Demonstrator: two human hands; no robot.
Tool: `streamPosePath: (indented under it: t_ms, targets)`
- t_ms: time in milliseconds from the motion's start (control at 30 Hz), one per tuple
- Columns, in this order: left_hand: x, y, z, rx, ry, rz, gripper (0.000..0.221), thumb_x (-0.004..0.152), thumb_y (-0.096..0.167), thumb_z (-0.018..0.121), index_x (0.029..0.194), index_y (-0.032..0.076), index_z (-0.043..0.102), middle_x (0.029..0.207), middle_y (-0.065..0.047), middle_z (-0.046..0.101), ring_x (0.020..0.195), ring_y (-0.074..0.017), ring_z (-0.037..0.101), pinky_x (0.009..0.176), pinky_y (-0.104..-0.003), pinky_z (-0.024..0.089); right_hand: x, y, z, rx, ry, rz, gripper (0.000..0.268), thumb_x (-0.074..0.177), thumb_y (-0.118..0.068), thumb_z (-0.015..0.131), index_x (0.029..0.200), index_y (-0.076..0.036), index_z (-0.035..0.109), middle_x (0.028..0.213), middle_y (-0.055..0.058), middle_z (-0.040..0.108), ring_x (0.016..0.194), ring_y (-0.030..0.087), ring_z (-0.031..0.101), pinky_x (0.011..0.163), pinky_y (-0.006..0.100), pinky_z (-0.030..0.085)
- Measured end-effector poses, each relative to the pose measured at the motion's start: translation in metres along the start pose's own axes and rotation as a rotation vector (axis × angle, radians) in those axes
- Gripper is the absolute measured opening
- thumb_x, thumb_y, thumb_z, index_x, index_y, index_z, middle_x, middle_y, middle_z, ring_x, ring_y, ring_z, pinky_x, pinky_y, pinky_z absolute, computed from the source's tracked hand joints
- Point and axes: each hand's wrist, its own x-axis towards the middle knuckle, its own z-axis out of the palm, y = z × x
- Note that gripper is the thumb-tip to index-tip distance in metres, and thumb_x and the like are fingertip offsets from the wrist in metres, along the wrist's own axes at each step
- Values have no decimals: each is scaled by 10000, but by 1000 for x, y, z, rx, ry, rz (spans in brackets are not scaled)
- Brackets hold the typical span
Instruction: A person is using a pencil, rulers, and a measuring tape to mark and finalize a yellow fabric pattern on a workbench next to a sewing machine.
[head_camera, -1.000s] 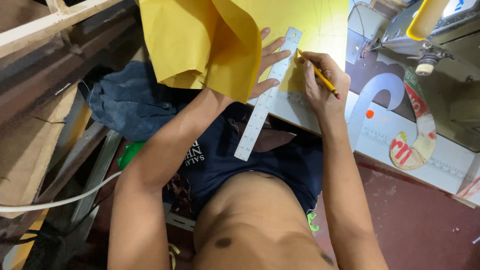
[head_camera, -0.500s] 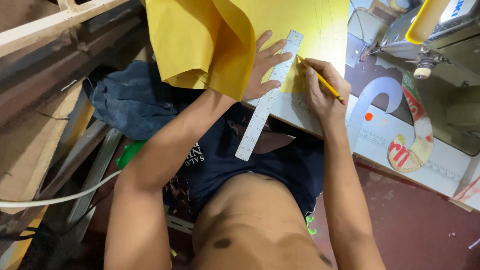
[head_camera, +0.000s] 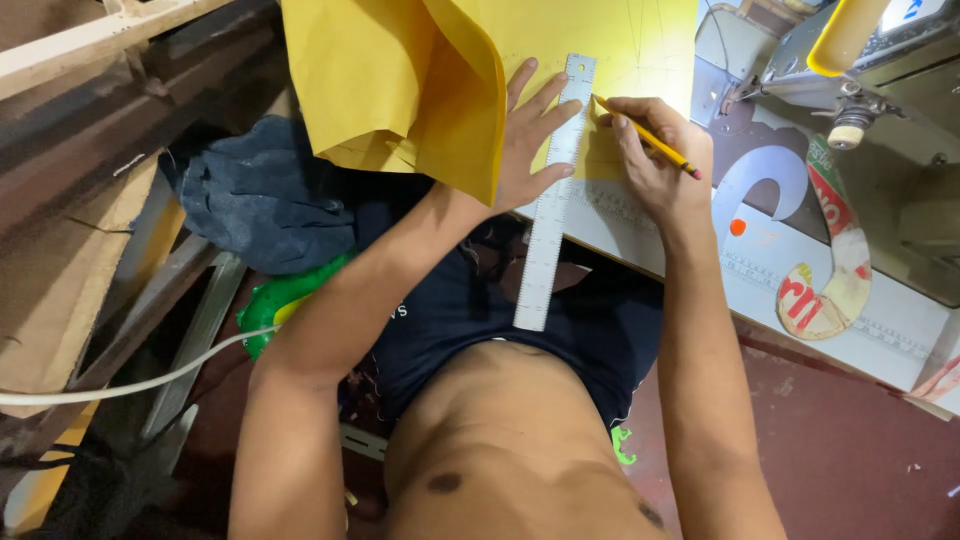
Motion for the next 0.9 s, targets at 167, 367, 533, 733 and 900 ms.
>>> streamPosePath:
  t_ms: [167,367,533,733,900]
  targets:
    - [3,31,4,-69,-12,-171,669,958,563,735,1479,215,500,1638,-67,339,1532,-357,121,1154,-664,320,1,-7,-6,-82,-40,56,248,1110,-165,550,1204,-1,711,1053,134,779,999,208,759,849,296,582]
    - [4,44,0,-32,-26,-259,684,942,589,683,1492,230,489,1650,-61,325,1545,-338,159,1211,-665,185,-1,5,-6,-131,-35,-4,285,1125,-211,540,1232,-5,707,1049,147,776,990,241,760,859,326,577]
    - [4,38,14,-99,43,-204,681,950,504,755,1481,165,496,1630,-140,347,1535,-397,119,1240,-564,287,-6,11,-2,-122,2,-67,274,1132,-192,572,1245,10,720,1019,135,754,933,221,698,799,320,546]
    - [2,42,15,-127,94,-235,682,944,481,779,1490,186,497,1656,-102,312,1562,-361,122,1159,-558,436,-7,13,-4,-194,-16,-78,293,1128,-224,568,1259,-21,734,1088,150,758,951,248,695,773,347,532]
    - [3,46,3,-49,-34,-302,717,949,590,724,1527,254,465,1671,-25,272,1555,-292,94,1178,-674,287,-9,15,-2,-195,-7,-140,285,1145,-213,573,1269,-4,722,990,132,749,865,222,687,742,332,522]
